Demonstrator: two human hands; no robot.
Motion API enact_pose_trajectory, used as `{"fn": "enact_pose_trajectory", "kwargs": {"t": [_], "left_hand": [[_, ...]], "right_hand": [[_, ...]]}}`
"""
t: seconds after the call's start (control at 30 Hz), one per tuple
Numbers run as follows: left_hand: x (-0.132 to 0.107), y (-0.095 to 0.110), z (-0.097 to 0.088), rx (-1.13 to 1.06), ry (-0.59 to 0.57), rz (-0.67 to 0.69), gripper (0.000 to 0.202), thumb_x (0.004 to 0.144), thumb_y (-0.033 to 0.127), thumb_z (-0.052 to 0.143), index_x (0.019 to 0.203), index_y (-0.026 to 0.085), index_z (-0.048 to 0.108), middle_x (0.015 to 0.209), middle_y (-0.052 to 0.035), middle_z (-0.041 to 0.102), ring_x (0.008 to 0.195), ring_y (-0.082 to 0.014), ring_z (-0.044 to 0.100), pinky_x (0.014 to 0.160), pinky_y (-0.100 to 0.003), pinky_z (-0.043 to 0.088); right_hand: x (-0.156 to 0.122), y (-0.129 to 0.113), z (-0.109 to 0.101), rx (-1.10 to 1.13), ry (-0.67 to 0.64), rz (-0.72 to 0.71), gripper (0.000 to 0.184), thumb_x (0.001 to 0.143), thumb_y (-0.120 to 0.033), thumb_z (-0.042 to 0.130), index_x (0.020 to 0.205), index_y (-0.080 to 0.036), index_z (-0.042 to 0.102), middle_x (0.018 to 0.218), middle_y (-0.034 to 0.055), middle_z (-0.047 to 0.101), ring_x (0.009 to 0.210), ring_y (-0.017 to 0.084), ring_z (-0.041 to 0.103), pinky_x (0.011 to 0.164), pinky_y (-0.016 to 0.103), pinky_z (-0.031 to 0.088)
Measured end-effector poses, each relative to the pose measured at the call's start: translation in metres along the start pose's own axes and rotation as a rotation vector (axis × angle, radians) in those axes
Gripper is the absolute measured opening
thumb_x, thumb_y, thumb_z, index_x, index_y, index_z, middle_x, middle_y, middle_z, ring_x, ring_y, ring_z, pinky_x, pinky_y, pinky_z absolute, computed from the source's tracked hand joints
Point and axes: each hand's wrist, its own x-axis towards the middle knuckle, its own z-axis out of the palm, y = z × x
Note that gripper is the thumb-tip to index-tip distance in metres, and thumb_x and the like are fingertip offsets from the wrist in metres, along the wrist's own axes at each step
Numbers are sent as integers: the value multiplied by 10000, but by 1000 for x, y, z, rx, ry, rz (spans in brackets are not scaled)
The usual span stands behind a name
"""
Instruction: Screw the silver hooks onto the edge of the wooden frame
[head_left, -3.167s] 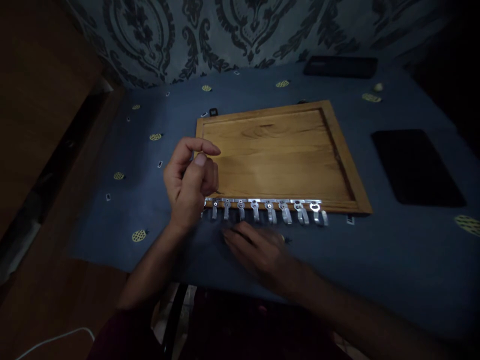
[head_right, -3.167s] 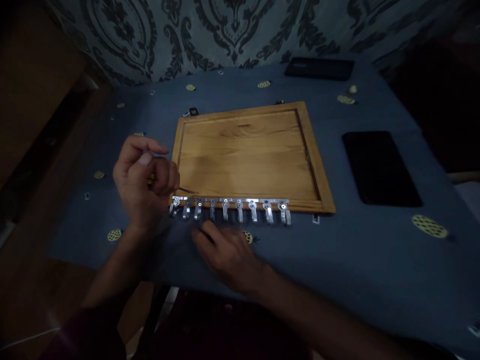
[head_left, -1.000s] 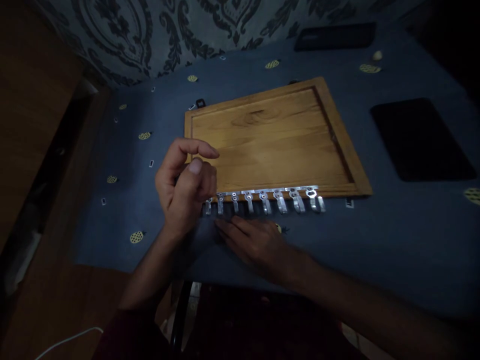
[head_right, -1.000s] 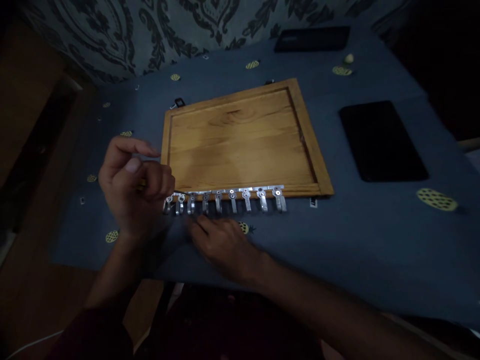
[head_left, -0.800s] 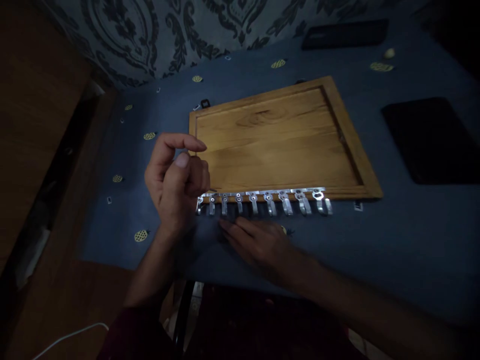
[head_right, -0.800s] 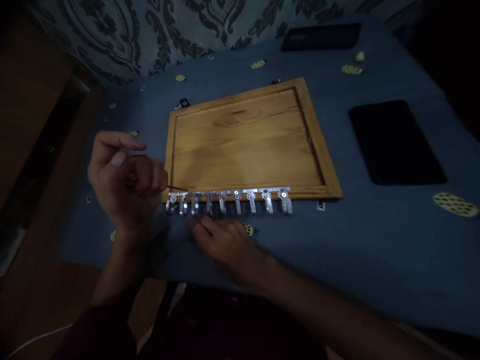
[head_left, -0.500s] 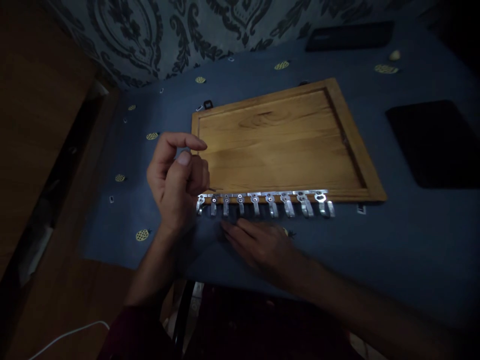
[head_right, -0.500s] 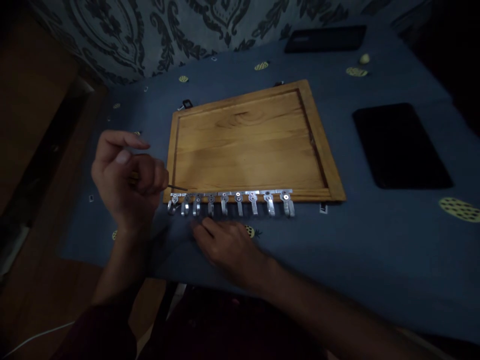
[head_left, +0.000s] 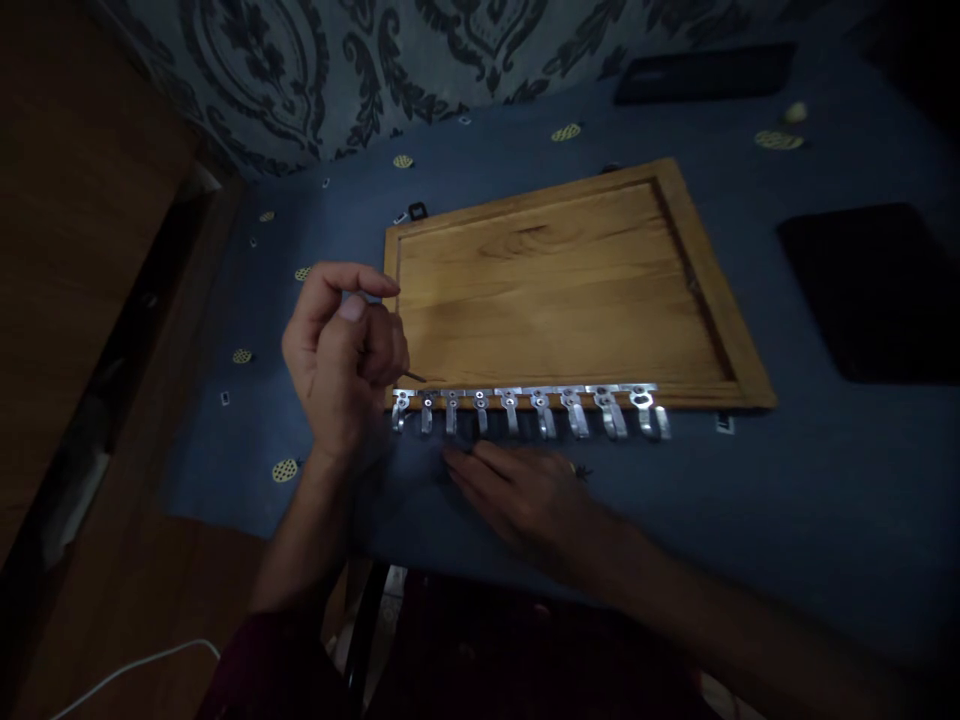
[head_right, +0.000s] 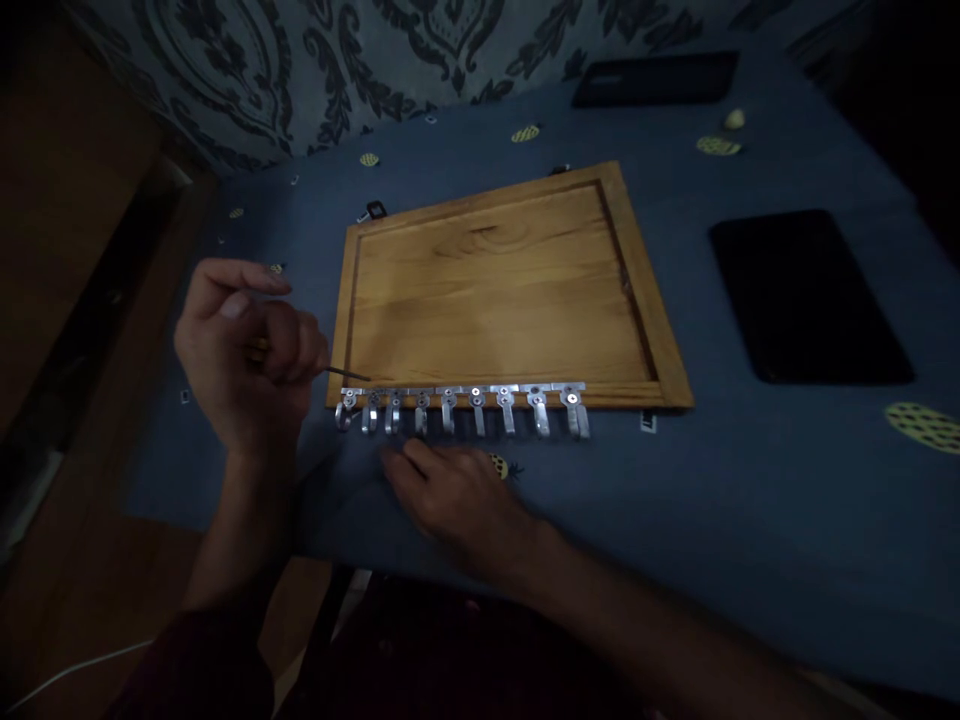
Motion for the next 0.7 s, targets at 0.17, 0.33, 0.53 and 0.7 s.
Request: {"fn": "enact_pose_trajectory", "kwargs": {"t": [0.17,0.33,0.53,0.7], "left_hand": [[16,-7,-15,-21,205,47,188,914,278,551,751,189,579,452,81,277,396,-83,315,420,-204,322],[29,-13,-33,-121,290,31,173,763,290,698,831,180,583,565,69,411,535,-82,456,594,-232,458],[47,-27,-29,-114,253,-130,333,550,82,673,840,201,562,716,56,543,716,-85,576,838,-295,534],[81,-64,-15,-58,203,-281,205,691,88,684,819,179,553,766,25,602,827,-130,641,861,-341,551]], "right_hand": [[1,1,-3,-8,34,-33,230,1012,-152,423,1036,-123,650,703,11,641,563,127,567,498,285,355],[0,-1,-6,12,13,-37,195,974,-120,466,1063,-135,638,755,17,671,590,138,590,516,295,371],[2,-3,-8,-16,-37,-76,110,943,-132,541,933,-178,641,734,-7,666,570,134,580,509,297,367],[10,-3,-35,28,127,-119,216,1003,-176,457,952,-157,666,690,-20,642,564,118,577,511,274,412]]}}
